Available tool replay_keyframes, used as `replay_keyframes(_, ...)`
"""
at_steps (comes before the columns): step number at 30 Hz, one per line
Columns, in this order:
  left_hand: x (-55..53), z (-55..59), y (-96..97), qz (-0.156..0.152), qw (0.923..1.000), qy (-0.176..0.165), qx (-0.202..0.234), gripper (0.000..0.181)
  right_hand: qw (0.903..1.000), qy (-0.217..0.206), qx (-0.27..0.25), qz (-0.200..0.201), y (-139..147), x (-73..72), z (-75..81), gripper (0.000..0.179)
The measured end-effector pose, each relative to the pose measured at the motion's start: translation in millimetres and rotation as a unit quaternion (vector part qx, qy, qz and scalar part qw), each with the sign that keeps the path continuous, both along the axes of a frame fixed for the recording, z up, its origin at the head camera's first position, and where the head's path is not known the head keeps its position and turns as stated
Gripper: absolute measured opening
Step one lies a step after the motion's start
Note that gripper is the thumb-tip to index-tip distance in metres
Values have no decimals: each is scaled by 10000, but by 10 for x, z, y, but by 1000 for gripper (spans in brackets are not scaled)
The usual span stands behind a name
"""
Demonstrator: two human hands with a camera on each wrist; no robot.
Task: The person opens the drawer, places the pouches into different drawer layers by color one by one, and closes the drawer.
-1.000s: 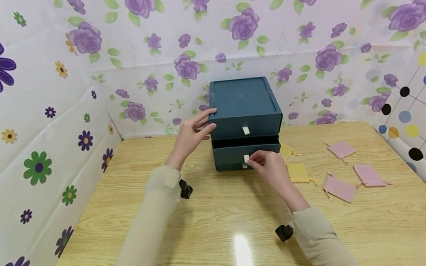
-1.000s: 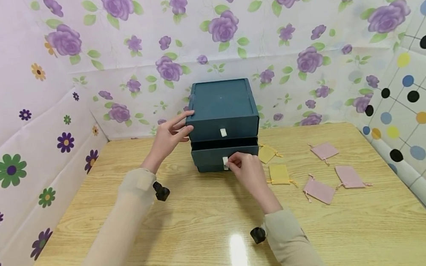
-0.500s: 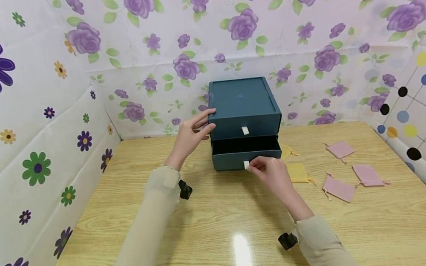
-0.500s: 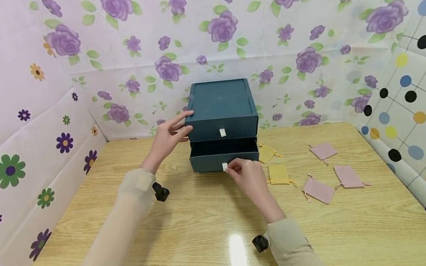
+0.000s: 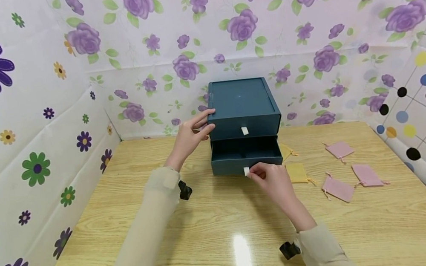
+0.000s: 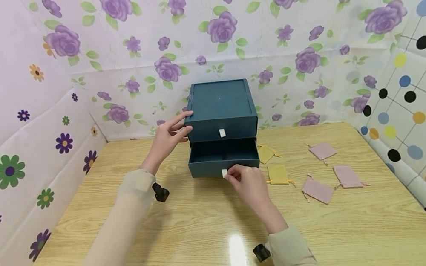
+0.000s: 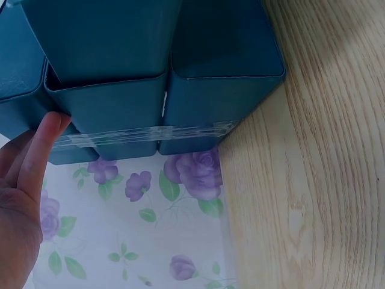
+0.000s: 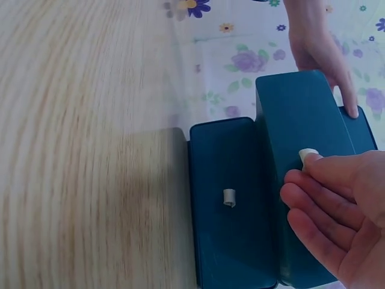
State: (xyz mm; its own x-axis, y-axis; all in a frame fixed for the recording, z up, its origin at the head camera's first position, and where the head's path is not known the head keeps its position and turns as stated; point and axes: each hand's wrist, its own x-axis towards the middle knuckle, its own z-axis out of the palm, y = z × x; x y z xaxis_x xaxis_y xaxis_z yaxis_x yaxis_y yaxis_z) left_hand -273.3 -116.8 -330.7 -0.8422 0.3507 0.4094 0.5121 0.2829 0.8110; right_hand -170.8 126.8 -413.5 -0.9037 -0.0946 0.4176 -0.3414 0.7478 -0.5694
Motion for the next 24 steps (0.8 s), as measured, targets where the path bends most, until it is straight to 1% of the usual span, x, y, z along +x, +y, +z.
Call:
replay_keyframes(9,14,-8,5,22,10000,41,23,45,9996,-102,264,-65,-14,106,50,7)
replay_keyframes(16,12,-1,3,51,10000,-17,-26,45,9983,-354,451,-142,-19,171,96,7)
replay_keyframes(20,7,-1,4,45,10000,-25,4,45,9980,-433,456,-112,-11,210,112,7)
replay_keyframes(24,7,-3,1,24,10000,-13,30,45,9982,-421,431,-35,4,237,117,7)
